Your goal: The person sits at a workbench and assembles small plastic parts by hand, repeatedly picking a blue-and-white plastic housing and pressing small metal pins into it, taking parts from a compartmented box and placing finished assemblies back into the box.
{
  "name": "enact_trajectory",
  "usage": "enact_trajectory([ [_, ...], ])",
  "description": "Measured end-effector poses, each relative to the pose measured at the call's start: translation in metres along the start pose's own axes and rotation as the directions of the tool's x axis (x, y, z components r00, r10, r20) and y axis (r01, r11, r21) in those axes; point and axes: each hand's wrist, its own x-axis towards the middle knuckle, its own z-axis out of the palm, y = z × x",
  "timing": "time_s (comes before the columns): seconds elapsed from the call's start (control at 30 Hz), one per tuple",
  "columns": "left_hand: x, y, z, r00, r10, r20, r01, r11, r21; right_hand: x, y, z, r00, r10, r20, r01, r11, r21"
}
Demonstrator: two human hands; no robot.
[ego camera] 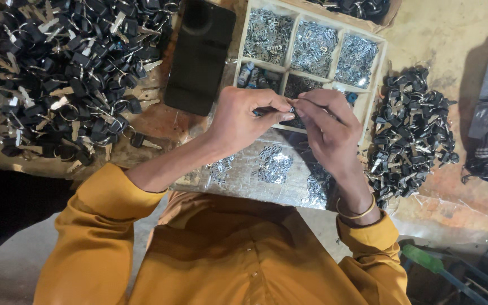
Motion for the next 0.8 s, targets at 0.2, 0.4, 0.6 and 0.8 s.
enact_trajectory([
  [0.2,0.002,0.000,-0.001,1.000,-0.015,0.003,0.015,1.000,0.001,0.006,-0.003,-0.007,0.939,0.309,0.151,-0.338,0.909,0.244],
  [0.4,0.002,-0.002,0.000,1.000,-0.013,0.007,0.013,0.997,-0.072,0.008,0.009,-0.020,0.973,0.228,-0.031,-0.229,0.973,-0.035],
  [0.6,0.003,-0.001,-0.001,1.000,0.005,-0.018,-0.007,0.993,-0.121,-0.021,0.012,-0.060,0.961,0.120,0.250,-0.071,0.977,-0.199],
  [0.8,0.004,0.003,-0.005,1.000,-0.010,-0.006,0.009,0.990,-0.138,-0.055,0.000,-0.043,0.942,0.196,0.274,-0.067,0.905,-0.420],
])
